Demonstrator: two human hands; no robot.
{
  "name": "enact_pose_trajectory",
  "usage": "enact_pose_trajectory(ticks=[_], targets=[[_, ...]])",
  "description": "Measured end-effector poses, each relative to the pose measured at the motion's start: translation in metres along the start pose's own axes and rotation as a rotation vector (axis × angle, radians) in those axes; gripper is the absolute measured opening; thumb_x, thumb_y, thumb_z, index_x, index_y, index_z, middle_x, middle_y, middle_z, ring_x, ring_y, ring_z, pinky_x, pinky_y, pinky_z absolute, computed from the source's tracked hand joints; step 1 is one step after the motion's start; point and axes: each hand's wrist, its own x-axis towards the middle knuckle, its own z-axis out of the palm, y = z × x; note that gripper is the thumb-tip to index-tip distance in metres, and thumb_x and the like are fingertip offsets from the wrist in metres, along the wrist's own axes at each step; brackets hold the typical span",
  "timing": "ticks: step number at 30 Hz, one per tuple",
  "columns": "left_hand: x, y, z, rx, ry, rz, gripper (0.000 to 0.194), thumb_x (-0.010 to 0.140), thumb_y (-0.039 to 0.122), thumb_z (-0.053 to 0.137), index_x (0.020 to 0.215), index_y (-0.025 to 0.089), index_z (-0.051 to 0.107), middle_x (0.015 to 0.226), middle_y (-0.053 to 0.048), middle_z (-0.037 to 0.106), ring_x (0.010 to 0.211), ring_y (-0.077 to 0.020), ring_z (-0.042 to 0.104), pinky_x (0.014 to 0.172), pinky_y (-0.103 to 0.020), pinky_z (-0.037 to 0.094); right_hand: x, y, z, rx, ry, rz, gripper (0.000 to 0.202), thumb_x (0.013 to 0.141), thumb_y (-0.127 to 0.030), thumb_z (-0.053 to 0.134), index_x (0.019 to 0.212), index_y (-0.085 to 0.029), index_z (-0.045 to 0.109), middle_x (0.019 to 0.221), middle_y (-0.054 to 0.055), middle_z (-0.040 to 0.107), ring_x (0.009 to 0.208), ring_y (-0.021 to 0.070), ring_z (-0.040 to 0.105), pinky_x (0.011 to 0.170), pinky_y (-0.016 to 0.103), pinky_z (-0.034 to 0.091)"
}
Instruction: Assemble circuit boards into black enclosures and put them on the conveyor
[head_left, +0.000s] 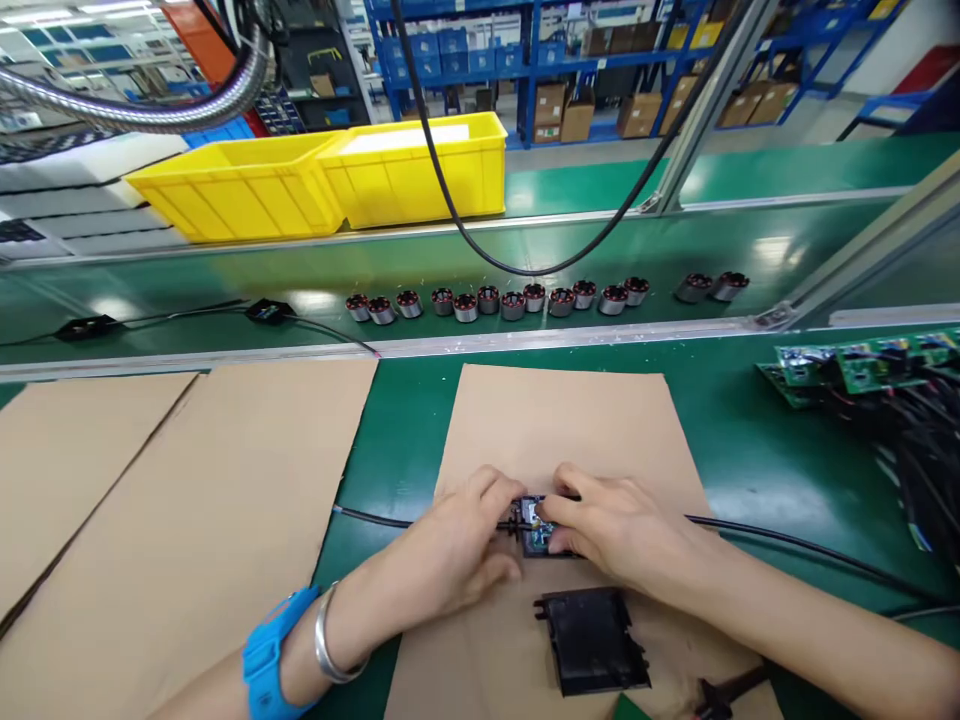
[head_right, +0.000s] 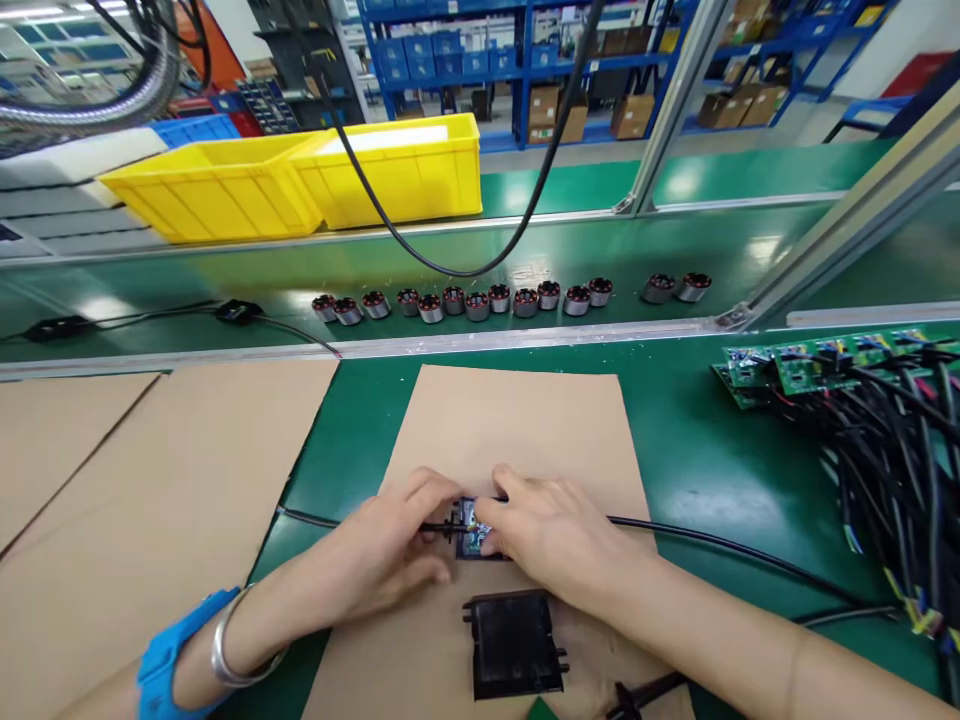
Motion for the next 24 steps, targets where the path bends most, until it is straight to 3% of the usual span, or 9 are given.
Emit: enact_pose_trajectory(ticks=[4, 8, 14, 18, 24], targets=[[-0.003, -0.003, 0.002, 0.235, 0.035, 0.013, 0.023, 0.087, 0.005, 0.050, 0.105, 0.019, 0.055, 0.092, -0.003, 0.061, 0.081, -0.0204, 0.062, 0.070, -0.034, 0.053, 0.002, 0.000, 0.001, 0.031, 0.030, 0.025, 0.005, 0.092, -0.030, 0.061, 0.096, -0.027, 0.060, 0.093, -0.001, 0.053, 0.066, 0.0134, 0.053, 0.054, 0.028, 0.025], [-0.005, -0.001, 0.009, 0.469, 0.110, 0.102, 0.018, 0.091, 0.008, 0.043, 0.101, 0.018, 0.055, 0.077, -0.002, 0.059, 0.065, -0.0208, 0.058, 0.056, -0.033, 0.049, 0.004, 0.000, 0.000, 0.010, 0.059, 0.024, 0.008, 0.092, -0.033, 0.061, 0.091, -0.025, 0.061, 0.089, -0.001, 0.054, 0.069, 0.0148, 0.054, 0.054, 0.029, 0.025], [0.001, 0.008, 0.018, 0.396, 0.245, 0.080, 0.017, 0.092, 0.010, 0.039, 0.091, 0.018, 0.054, 0.073, -0.002, 0.062, 0.061, -0.0171, 0.059, 0.053, -0.027, 0.043, 0.005, 0.000, -0.001, 0.058, 0.151, -0.017, 0.012, 0.088, -0.033, 0.067, 0.088, -0.022, 0.062, 0.090, 0.002, 0.054, 0.081, 0.0183, 0.052, 0.063, 0.030, 0.035], [0.004, 0.010, 0.020, 0.453, 0.182, -0.038, 0.021, 0.086, 0.006, 0.038, 0.082, 0.019, 0.054, 0.065, -0.002, 0.060, 0.053, -0.0160, 0.057, 0.046, -0.026, 0.036, 0.007, 0.001, -0.001, 0.075, 0.219, -0.079, 0.010, 0.088, -0.029, 0.067, 0.088, -0.019, 0.064, 0.096, 0.005, 0.057, 0.094, 0.0214, 0.048, 0.077, 0.033, 0.038], [0.015, 0.019, 0.010, 0.525, 0.033, -0.148, 0.017, 0.078, 0.005, 0.045, 0.073, 0.019, 0.054, 0.061, -0.001, 0.059, 0.052, -0.0165, 0.057, 0.045, -0.025, 0.031, 0.007, 0.000, 0.002, 0.013, 0.283, -0.282, 0.019, 0.097, -0.015, 0.046, 0.094, -0.017, 0.064, 0.089, 0.005, 0.060, 0.088, 0.0204, 0.045, 0.073, 0.035, 0.033]])
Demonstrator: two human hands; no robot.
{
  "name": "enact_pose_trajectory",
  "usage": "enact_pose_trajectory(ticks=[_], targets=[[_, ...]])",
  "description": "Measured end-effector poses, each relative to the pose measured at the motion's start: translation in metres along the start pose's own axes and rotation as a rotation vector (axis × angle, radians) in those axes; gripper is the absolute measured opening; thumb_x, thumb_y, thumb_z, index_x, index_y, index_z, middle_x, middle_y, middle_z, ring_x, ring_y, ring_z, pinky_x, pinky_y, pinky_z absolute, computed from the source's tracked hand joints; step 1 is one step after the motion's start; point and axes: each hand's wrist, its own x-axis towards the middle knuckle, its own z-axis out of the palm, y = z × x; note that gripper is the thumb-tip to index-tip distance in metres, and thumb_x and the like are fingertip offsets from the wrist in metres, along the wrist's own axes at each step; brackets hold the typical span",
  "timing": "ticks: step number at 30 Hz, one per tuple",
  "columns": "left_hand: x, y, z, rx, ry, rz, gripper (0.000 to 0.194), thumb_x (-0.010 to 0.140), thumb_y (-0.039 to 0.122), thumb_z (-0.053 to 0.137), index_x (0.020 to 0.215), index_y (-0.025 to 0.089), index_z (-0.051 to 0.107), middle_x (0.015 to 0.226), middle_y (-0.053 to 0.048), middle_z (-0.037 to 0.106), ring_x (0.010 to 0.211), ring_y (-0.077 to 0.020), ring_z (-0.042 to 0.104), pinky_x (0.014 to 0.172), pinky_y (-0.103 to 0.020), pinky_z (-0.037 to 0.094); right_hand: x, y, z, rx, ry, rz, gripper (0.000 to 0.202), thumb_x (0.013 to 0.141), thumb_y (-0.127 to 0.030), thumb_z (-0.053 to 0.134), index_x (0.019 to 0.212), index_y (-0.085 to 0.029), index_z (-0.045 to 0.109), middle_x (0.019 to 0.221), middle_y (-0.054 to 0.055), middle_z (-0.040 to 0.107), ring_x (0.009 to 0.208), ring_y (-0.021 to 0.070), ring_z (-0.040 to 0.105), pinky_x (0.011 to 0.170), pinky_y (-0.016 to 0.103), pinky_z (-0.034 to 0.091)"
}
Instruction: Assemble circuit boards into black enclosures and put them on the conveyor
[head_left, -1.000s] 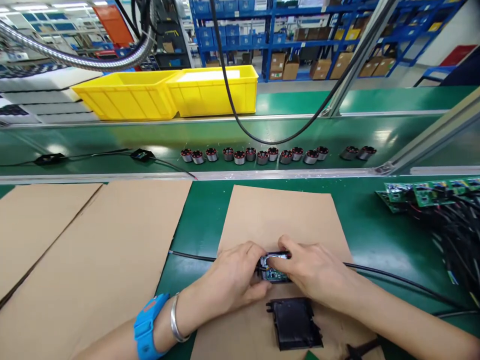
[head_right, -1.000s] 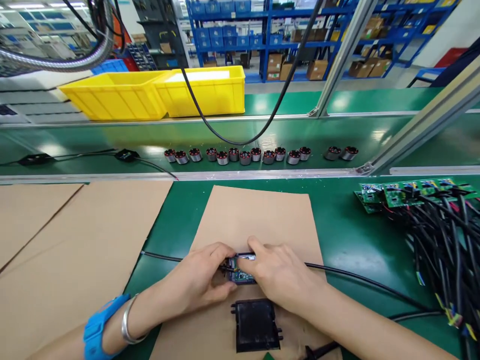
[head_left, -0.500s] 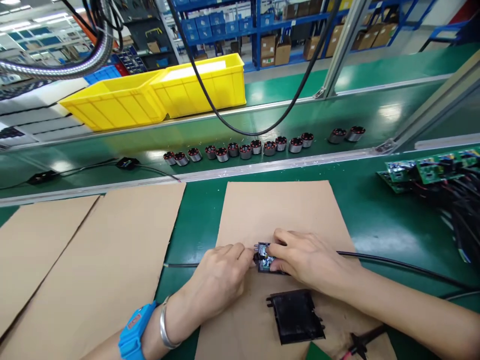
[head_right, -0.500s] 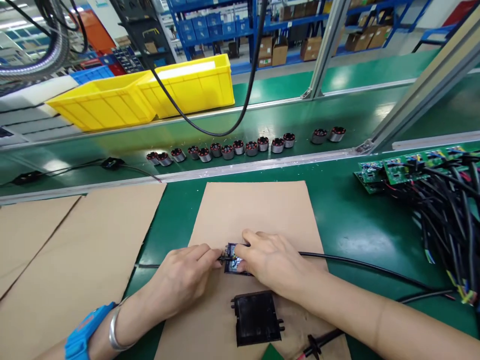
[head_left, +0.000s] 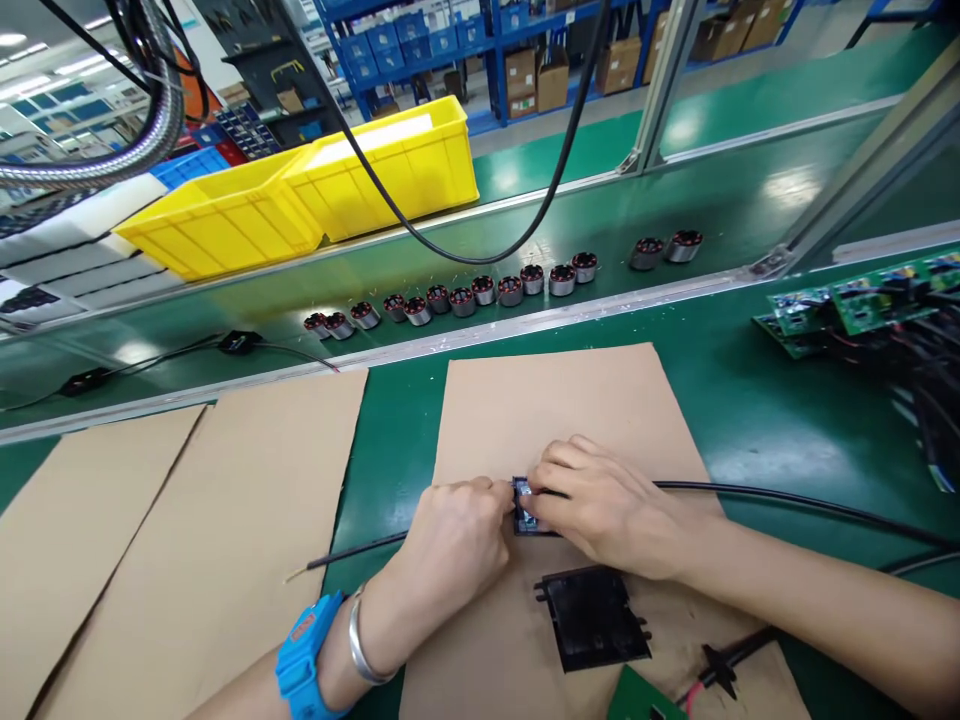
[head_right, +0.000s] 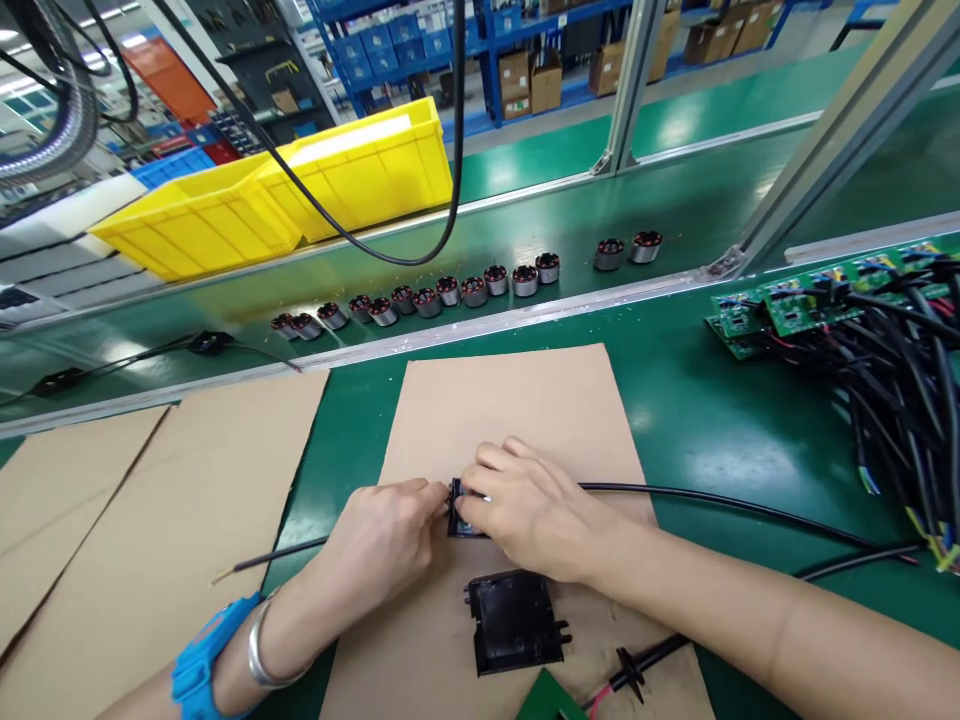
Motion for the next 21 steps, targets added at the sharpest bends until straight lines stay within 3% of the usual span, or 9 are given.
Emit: enact_pose_trajectory(ticks=[4, 8, 11, 16, 21], targets=[[0.000, -0.005, -0.005, -0.021, 0.002, 0.026, 0.015, 0.083, 0.010, 0.046, 0.076, 0.019, 0.056, 0.072, -0.003, 0.060, 0.059, -0.0176, 0.058, 0.049, -0.027, 0.038, 0.003, -0.005, -0.003, -0.014, -0.058, -0.011, 0.017, 0.093, -0.013, 0.048, 0.085, -0.016, 0.062, 0.085, 0.005, 0.057, 0.085, 0.0202, 0.044, 0.071, 0.036, 0.031], [-0.007, -0.017, 0.006, -0.109, 0.133, 0.119, 0.016, 0.091, 0.012, 0.044, 0.090, 0.019, 0.058, 0.090, -0.004, 0.061, 0.075, -0.0172, 0.058, 0.060, -0.027, 0.045, 0.005, -0.011, -0.002, -0.016, -0.071, 0.034, 0.015, 0.091, -0.012, 0.049, 0.083, -0.018, 0.060, 0.083, 0.004, 0.054, 0.086, 0.0199, 0.044, 0.074, 0.036, 0.032], [-0.010, -0.016, 0.016, -0.053, 0.208, 0.205, 0.020, 0.088, 0.004, 0.043, 0.086, 0.018, 0.058, 0.083, -0.003, 0.060, 0.073, -0.0180, 0.055, 0.061, -0.029, 0.045, 0.007, -0.015, 0.000, -0.018, -0.076, 0.098, 0.015, 0.088, -0.008, 0.049, 0.083, -0.018, 0.059, 0.087, 0.005, 0.054, 0.090, 0.0207, 0.044, 0.082, 0.037, 0.033], [0.001, -0.010, 0.012, -0.039, 0.123, 0.195, 0.024, 0.078, -0.002, 0.044, 0.075, 0.016, 0.058, 0.076, -0.005, 0.057, 0.073, -0.0205, 0.054, 0.060, -0.031, 0.045, 0.014, -0.018, -0.007, -0.042, -0.144, 0.179, 0.015, 0.082, -0.008, 0.051, 0.076, -0.018, 0.060, 0.086, 0.007, 0.049, 0.089, 0.0232, 0.042, 0.078, 0.037, 0.035], [0.005, -0.021, 0.003, -0.206, 0.063, 0.178, 0.010, 0.085, 0.012, 0.056, 0.081, 0.017, 0.063, 0.081, -0.003, 0.059, 0.079, -0.0181, 0.059, 0.071, -0.030, 0.050, 0.015, -0.011, -0.018, 0.097, -0.197, 0.232, 0.015, 0.084, -0.013, 0.055, 0.076, -0.018, 0.066, 0.085, 0.007, 0.050, 0.088, 0.0224, 0.044, 0.076, 0.034, 0.037]])
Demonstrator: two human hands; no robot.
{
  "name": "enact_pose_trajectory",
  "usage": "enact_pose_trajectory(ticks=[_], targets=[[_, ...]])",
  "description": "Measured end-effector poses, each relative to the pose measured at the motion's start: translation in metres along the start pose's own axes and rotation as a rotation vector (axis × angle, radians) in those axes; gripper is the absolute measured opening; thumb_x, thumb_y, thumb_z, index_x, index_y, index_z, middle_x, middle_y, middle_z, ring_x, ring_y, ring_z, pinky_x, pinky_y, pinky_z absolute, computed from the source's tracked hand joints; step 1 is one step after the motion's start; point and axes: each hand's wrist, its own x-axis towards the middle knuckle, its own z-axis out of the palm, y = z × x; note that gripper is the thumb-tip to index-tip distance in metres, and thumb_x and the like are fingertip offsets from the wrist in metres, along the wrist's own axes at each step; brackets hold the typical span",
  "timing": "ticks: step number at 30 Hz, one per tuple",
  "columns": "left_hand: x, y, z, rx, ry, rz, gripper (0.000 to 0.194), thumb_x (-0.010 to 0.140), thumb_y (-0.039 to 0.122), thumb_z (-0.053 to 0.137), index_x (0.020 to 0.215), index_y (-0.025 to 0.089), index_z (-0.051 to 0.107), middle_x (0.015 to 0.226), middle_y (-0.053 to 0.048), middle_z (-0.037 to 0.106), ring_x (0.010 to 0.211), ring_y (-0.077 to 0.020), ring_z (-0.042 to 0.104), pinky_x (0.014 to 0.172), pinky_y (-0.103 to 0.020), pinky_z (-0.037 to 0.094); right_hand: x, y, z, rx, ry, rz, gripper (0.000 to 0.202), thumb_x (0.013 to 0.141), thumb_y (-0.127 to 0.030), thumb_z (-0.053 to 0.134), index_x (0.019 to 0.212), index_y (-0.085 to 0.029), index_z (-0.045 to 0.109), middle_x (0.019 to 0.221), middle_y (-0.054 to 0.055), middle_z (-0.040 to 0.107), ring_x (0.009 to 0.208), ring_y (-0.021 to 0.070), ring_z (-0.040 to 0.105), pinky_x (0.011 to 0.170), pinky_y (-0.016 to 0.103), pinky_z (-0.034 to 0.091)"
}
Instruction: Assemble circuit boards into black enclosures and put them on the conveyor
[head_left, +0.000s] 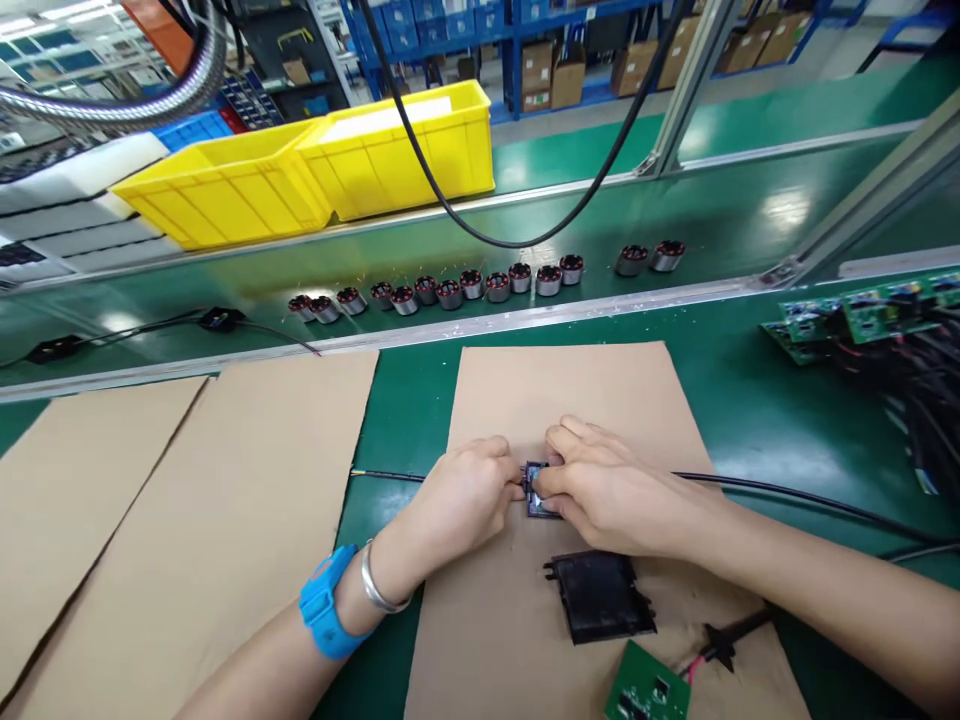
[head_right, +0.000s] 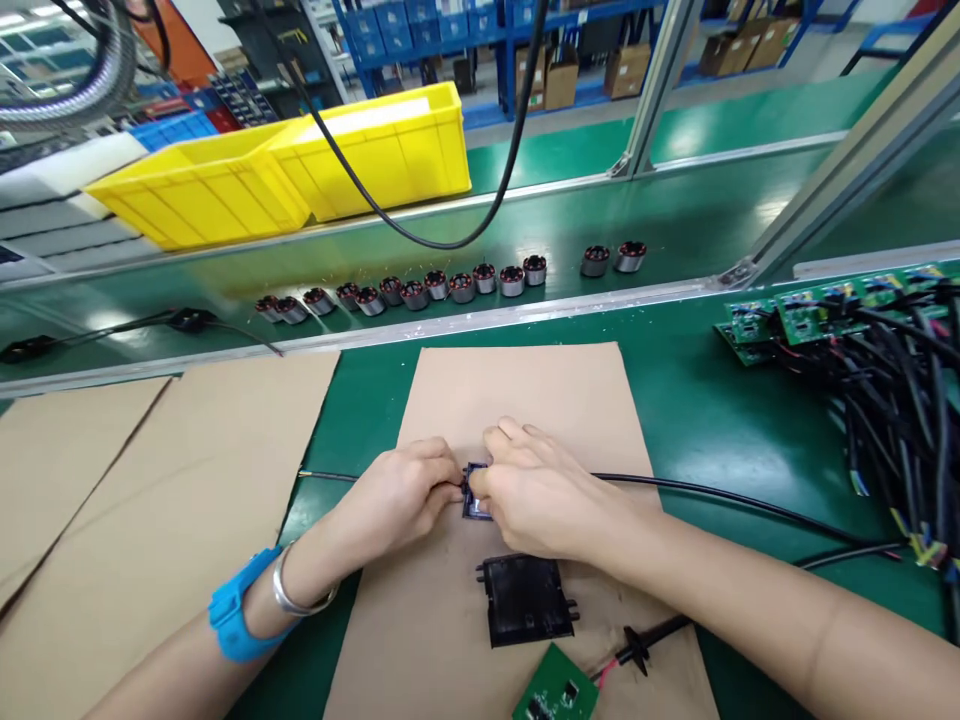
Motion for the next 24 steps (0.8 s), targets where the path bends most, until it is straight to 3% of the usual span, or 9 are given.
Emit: enact_pose_trajectory(ticks=[3, 7, 12, 16, 18, 21, 24], targets=[[-0.008, -0.005, 0.003, 0.007, 0.036, 0.028, 0.007, 0.089, 0.020, 0.057, 0.091, 0.018, 0.063, 0.088, -0.003, 0.061, 0.084, -0.0191, 0.058, 0.076, -0.032, 0.050, -0.003, 0.001, 0.003, 0.075, 0.074, -0.007, 0.014, 0.087, -0.016, 0.057, 0.082, -0.018, 0.069, 0.089, 0.007, 0.053, 0.089, 0.0210, 0.045, 0.080, 0.033, 0.038], [-0.017, -0.004, 0.015, 0.127, 0.113, 0.086, 0.015, 0.092, 0.015, 0.047, 0.088, 0.018, 0.061, 0.083, -0.005, 0.060, 0.077, -0.0195, 0.055, 0.071, -0.033, 0.047, -0.007, -0.016, 0.014, -0.091, 0.178, 0.082, 0.019, 0.092, -0.021, 0.052, 0.090, -0.015, 0.069, 0.088, 0.009, 0.054, 0.087, 0.0239, 0.044, 0.078, 0.038, 0.037], [-0.019, 0.004, 0.026, 0.187, 0.200, 0.134, 0.019, 0.084, 0.006, 0.042, 0.078, 0.017, 0.057, 0.074, -0.004, 0.054, 0.068, -0.0181, 0.048, 0.062, -0.031, 0.042, 0.003, -0.043, 0.020, -0.230, 0.062, 0.015, 0.017, 0.084, -0.014, 0.054, 0.072, -0.015, 0.065, 0.079, 0.011, 0.051, 0.082, 0.0250, 0.042, 0.068, 0.039, 0.033], [-0.017, 0.003, 0.028, 0.180, 0.210, 0.151, 0.022, 0.084, 0.004, 0.041, 0.074, 0.018, 0.055, 0.071, -0.004, 0.052, 0.067, -0.0183, 0.046, 0.061, -0.031, 0.042, 0.011, -0.045, 0.016, -0.223, -0.023, -0.011, 0.013, 0.077, -0.013, 0.058, 0.065, -0.015, 0.062, 0.077, 0.011, 0.050, 0.082, 0.0253, 0.043, 0.067, 0.039, 0.033], [-0.018, 0.000, 0.026, 0.153, 0.188, 0.147, 0.022, 0.085, 0.004, 0.041, 0.076, 0.017, 0.056, 0.073, -0.005, 0.053, 0.069, -0.0188, 0.047, 0.062, -0.032, 0.043, 0.004, -0.038, 0.010, -0.209, 0.013, -0.014, 0.015, 0.084, -0.016, 0.056, 0.072, -0.014, 0.065, 0.082, 0.012, 0.053, 0.086, 0.0259, 0.044, 0.072, 0.040, 0.035], [-0.019, -0.003, 0.017, 0.085, 0.152, 0.109, 0.018, 0.090, 0.009, 0.044, 0.088, 0.016, 0.060, 0.082, -0.006, 0.058, 0.077, -0.0198, 0.052, 0.070, -0.033, 0.047, -0.018, -0.020, -0.003, -0.136, 0.138, 0.018, 0.019, 0.092, -0.026, 0.054, 0.100, -0.017, 0.068, 0.101, 0.013, 0.056, 0.099, 0.0285, 0.045, 0.083, 0.044, 0.036], [-0.022, 0.005, 0.003, -0.038, 0.145, 0.081, 0.019, 0.092, 0.015, 0.045, 0.105, 0.015, 0.059, 0.097, -0.008, 0.060, 0.089, -0.0218, 0.054, 0.081, -0.037, 0.048, -0.041, -0.003, -0.012, -0.049, 0.221, 0.101, 0.039, 0.090, -0.031, 0.058, 0.127, -0.018, 0.057, 0.116, 0.014, 0.054, 0.109, 0.0299, 0.043, 0.091, 0.045, 0.036]])
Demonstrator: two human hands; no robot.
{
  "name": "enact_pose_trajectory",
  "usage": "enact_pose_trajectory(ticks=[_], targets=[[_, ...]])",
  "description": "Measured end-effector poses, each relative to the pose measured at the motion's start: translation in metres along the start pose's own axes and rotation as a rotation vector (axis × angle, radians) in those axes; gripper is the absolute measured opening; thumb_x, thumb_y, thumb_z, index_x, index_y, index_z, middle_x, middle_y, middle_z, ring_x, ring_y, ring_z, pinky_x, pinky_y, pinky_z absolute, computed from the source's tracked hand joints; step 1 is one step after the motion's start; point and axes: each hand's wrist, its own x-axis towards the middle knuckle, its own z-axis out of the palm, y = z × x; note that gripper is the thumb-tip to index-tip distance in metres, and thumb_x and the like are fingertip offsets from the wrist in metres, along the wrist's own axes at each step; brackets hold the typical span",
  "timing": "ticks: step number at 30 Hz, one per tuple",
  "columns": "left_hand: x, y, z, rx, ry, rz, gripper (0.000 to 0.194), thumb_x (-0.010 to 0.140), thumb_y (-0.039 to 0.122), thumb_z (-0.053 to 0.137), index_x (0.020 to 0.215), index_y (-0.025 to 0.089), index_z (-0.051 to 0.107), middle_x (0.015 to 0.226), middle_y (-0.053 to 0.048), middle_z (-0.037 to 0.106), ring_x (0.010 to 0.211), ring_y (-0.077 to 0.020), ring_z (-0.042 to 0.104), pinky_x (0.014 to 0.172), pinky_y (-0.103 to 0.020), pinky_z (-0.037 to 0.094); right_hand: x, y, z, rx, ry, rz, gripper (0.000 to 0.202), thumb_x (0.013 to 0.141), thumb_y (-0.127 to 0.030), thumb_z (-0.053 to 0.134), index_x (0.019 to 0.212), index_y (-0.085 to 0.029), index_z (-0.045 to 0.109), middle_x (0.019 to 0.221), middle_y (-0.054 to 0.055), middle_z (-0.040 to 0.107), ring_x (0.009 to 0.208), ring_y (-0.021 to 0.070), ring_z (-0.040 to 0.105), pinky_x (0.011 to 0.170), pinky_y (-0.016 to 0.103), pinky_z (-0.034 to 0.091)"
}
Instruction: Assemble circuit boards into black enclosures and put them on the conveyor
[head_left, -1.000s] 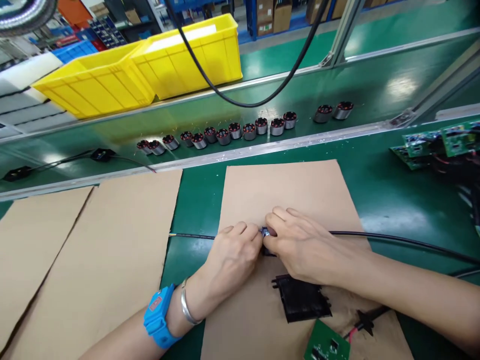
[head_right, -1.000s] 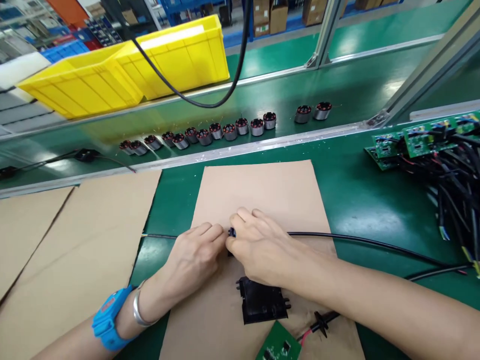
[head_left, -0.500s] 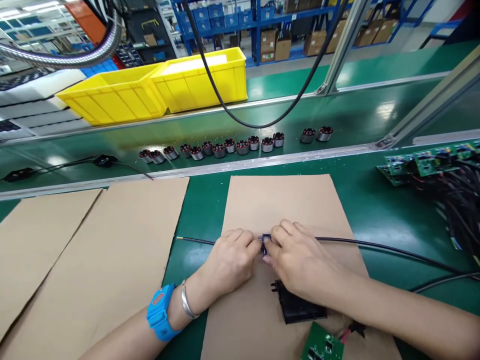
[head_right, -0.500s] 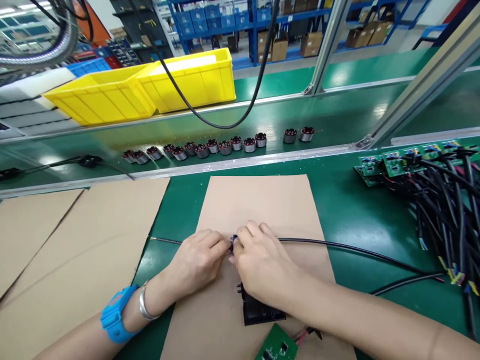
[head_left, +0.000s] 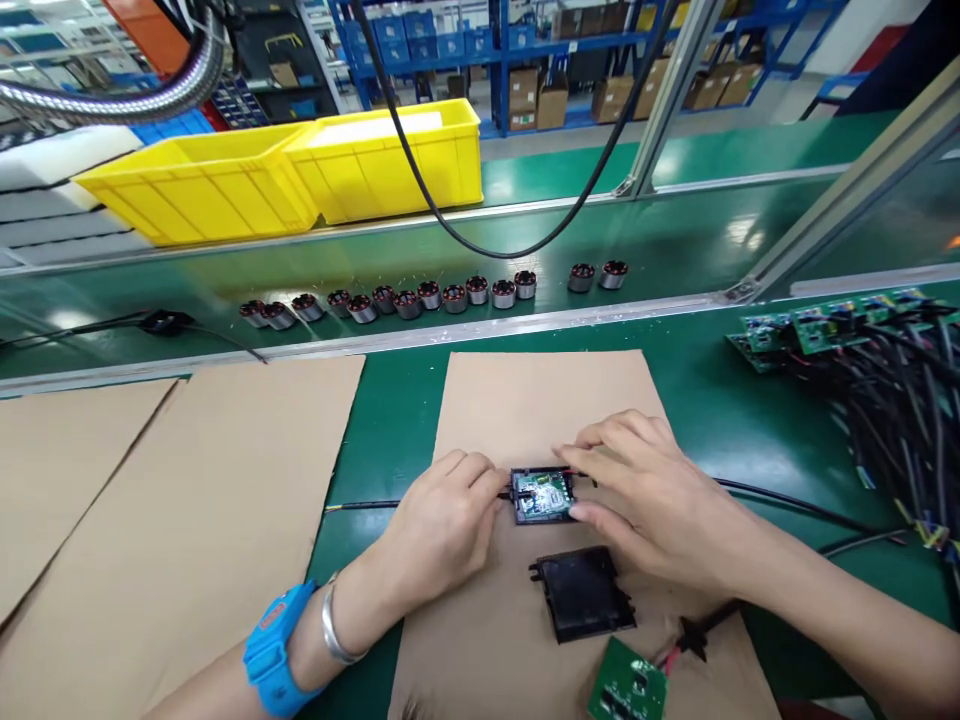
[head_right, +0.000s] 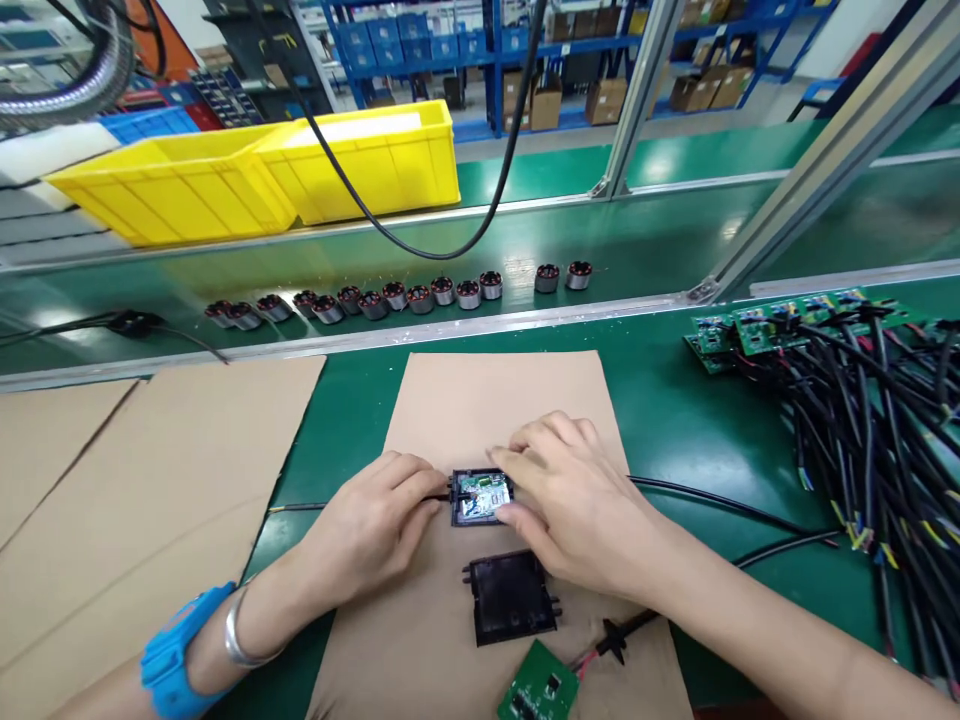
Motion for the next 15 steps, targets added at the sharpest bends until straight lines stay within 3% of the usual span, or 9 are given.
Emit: enact_pose_trajectory(ticks=[3, 7, 10, 15], targets=[[0.003, 0.013, -0.004, -0.085, -0.051, 0.134, 0.025, 0.092, 0.018, 0.045, 0.114, 0.015, 0.057, 0.108, -0.010, 0.061, 0.098, -0.0239, 0.054, 0.087, -0.040, 0.047, -0.006, 0.008, 0.004, 0.063, -0.067, 0.046, 0.054, 0.083, -0.035, 0.068, 0.130, -0.015, 0.052, 0.116, 0.013, 0.055, 0.108, 0.0289, 0.045, 0.091, 0.044, 0.038], [0.010, 0.017, 0.008, -0.023, -0.128, 0.260, 0.034, 0.094, 0.027, 0.048, 0.125, 0.013, 0.052, 0.126, -0.010, 0.059, 0.113, -0.0271, 0.053, 0.098, -0.043, 0.044, 0.005, 0.010, 0.015, 0.116, -0.161, 0.047, 0.049, 0.078, -0.029, 0.072, 0.123, -0.015, 0.056, 0.114, 0.011, 0.058, 0.106, 0.0272, 0.049, 0.091, 0.042, 0.038], [0.014, 0.009, 0.017, 0.040, -0.121, 0.297, 0.027, 0.097, 0.024, 0.044, 0.119, 0.013, 0.056, 0.130, -0.009, 0.058, 0.119, -0.0243, 0.053, 0.105, -0.041, 0.041, 0.013, 0.011, 0.013, 0.116, -0.188, 0.020, 0.045, 0.077, -0.027, 0.073, 0.118, -0.015, 0.058, 0.110, 0.010, 0.059, 0.103, 0.0263, 0.051, 0.089, 0.040, 0.037], [0.020, 0.000, 0.017, 0.052, -0.154, 0.376, 0.021, 0.097, 0.014, 0.041, 0.103, 0.014, 0.060, 0.121, -0.007, 0.063, 0.120, -0.0188, 0.053, 0.118, -0.039, 0.028, 0.018, 0.010, 0.009, 0.110, -0.220, 0.015, 0.041, 0.073, -0.025, 0.074, 0.110, -0.016, 0.060, 0.103, 0.008, 0.061, 0.097, 0.0247, 0.053, 0.087, 0.039, 0.037]])
